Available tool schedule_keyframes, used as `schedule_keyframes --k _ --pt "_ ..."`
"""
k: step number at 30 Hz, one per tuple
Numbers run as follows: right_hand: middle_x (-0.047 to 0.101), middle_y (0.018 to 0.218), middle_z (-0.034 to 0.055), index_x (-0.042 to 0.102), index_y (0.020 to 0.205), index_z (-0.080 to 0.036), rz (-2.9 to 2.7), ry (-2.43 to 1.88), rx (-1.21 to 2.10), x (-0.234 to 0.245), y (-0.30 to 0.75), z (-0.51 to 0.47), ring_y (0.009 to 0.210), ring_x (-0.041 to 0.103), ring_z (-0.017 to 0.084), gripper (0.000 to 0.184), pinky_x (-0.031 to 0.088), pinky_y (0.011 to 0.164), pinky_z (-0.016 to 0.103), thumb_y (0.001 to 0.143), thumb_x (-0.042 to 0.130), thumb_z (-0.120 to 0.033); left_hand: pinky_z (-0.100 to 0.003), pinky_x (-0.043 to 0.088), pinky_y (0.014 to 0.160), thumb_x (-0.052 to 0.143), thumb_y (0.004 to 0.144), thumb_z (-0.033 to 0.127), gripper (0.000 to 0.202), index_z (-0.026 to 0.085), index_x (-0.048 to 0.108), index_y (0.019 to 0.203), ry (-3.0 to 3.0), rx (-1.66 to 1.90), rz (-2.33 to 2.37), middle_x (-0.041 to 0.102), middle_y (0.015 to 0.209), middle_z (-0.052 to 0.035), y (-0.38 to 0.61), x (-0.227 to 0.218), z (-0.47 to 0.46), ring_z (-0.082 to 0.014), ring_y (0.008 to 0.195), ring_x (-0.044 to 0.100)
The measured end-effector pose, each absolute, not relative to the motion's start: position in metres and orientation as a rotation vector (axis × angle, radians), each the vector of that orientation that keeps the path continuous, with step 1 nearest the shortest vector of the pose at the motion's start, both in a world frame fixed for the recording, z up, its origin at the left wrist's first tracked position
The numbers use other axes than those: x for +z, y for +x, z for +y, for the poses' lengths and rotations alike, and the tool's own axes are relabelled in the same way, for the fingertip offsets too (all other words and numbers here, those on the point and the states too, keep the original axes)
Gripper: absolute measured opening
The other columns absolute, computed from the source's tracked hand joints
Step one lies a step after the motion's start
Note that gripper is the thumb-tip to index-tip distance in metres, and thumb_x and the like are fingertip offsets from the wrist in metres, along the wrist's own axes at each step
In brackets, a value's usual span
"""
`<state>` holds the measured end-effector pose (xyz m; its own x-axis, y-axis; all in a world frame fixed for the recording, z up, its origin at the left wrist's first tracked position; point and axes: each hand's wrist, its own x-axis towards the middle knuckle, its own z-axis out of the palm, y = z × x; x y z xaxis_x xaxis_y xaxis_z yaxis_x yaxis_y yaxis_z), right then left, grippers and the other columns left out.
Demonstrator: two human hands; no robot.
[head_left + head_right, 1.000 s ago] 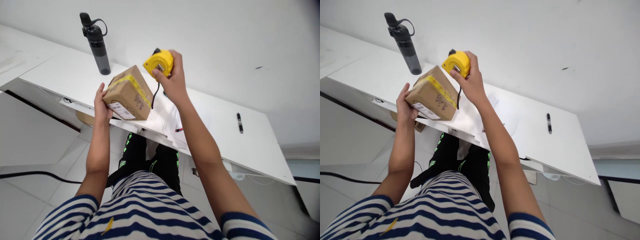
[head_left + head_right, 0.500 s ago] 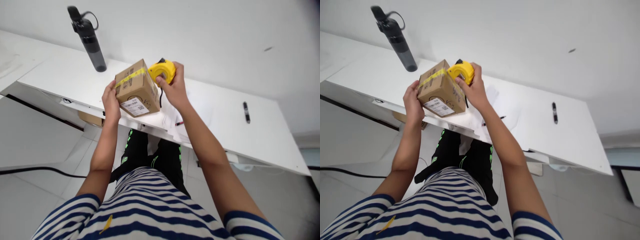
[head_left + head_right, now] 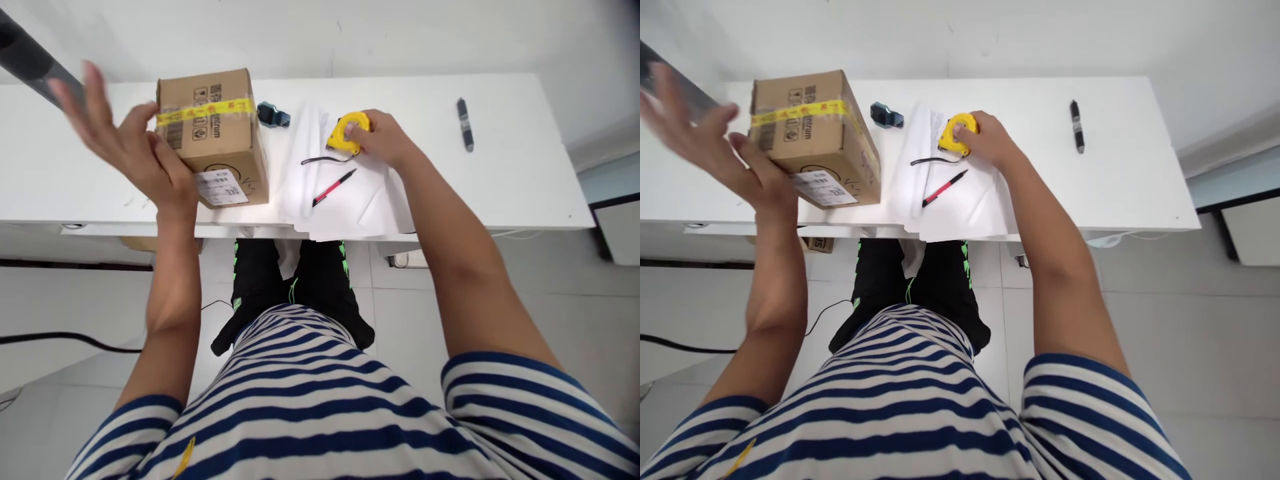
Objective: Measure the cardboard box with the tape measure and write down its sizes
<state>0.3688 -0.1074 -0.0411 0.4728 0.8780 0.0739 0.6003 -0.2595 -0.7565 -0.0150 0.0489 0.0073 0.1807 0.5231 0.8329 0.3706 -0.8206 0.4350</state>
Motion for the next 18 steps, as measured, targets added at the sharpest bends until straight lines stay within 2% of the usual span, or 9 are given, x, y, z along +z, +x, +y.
schedule_keyframes --k 1,2,4,6,8,10,13,15,18 --pt "0.067 0.096 0.0065 0.061 0.096 -0.013 -1.216 -2.000 0.435 -0.049 0.372 -0.106 0.077 0.051 0.008 0.034 0.042 0.072 0.032 0.096 0.058 -0.047 -0.062 -0.008 0.129 0.025 0.095 0.077 0.073 0.018 0.058 0.124 2.397 1.733 0.868 0.030 0.166 0.0027 -0.011 0.005 0.036 -0.0336 0.160 -0.011" --pt "0.066 0.096 0.0067 0.060 0.094 -0.014 -1.207 -2.027 0.377 -0.055 0.374 -0.105 0.079 0.051 0.009 0.035 0.042 0.075 0.032 0.097 0.057 -0.048 -0.060 -0.006 0.130 0.030 0.095 0.075 0.068 0.022 0.057 0.128 2.510 1.699 0.784 0.038 0.162 0.0017 -0.005 0.002 0.018 -0.0317 0.161 0.001" --pt "0.064 0.101 0.0098 0.060 0.097 -0.015 -1.193 -2.085 0.223 -0.062 0.371 -0.105 0.086 0.052 0.013 0.034 0.042 0.080 0.034 0.099 0.056 -0.048 -0.055 0.007 0.132 0.041 0.093 0.072 0.058 0.029 0.059 0.129 2.772 1.208 0.537 0.054 0.151 0.0010 0.015 -0.011 -0.025 -0.0293 0.157 0.027" --pt "0.060 0.116 0.0167 0.059 0.114 -0.013 -1.174 -2.133 0.026 -0.061 0.362 -0.109 0.100 0.053 0.020 0.036 0.042 0.085 0.037 0.099 0.058 -0.046 -0.056 0.019 0.130 0.047 0.092 0.068 0.058 0.030 0.058 0.134 2.897 0.606 0.328 0.059 0.147 -0.0029 0.038 -0.029 -0.063 -0.0307 0.151 0.039" --pt "0.055 0.128 0.0208 0.052 0.132 -0.014 -1.222 -2.147 -0.155 -0.054 0.348 -0.117 0.111 0.052 0.027 0.045 0.042 0.087 0.042 0.099 0.057 -0.043 -0.056 0.021 0.128 0.046 0.096 0.061 0.055 0.028 0.057 0.139 2.897 0.378 0.273 0.060 0.148 -0.0056 0.053 -0.046 -0.082 -0.0309 0.149 0.043" --pt "0.058 0.123 0.0187 0.053 0.137 -0.018 -1.433 -2.132 -0.188 -0.047 0.334 -0.129 0.109 0.053 0.031 0.043 0.042 0.084 0.044 0.101 0.049 -0.040 -0.056 0.022 0.128 0.044 0.099 0.055 0.052 0.026 0.056 0.141 2.892 0.354 0.356 0.058 0.150 -0.0078 0.056 -0.058 -0.083 -0.0307 0.148 0.044" --pt "0.064 0.101 0.0130 0.062 0.126 -0.022 -1.908 -2.097 -0.022 -0.046 0.315 -0.145 0.094 0.057 0.029 0.036 0.040 0.077 0.042 0.102 0.038 -0.033 -0.053 0.027 0.125 0.043 0.101 0.051 0.052 0.022 0.056 0.142 2.893 0.424 0.473 0.059 0.149 -0.0107 0.042 -0.071 -0.070 -0.0304 0.148 0.044" --pt "0.066 0.096 0.0129 0.065 0.120 -0.020 -2.111 -2.109 0.021 -0.049 0.309 -0.151 0.086 0.056 0.027 0.038 0.036 0.073 0.040 0.100 0.034 -0.027 -0.051 0.029 0.124 0.043 0.101 0.050 0.052 0.020 0.057 0.141 2.904 0.481 0.499 0.061 0.147 -0.0111 0.032 -0.079 -0.065 -0.0297 0.146 0.047" --pt "0.067 0.089 0.0129 0.066 0.114 -0.017 -2.117 -2.130 0.009 -0.051 0.304 -0.152 0.081 0.055 0.025 0.040 0.034 0.072 0.039 0.100 0.029 -0.022 -0.049 0.028 0.124 0.043 0.101 0.050 0.052 0.020 0.057 0.142 2.904 0.549 0.537 0.059 0.149 -0.0098 0.024 -0.093 -0.066 -0.0286 0.144 0.050"
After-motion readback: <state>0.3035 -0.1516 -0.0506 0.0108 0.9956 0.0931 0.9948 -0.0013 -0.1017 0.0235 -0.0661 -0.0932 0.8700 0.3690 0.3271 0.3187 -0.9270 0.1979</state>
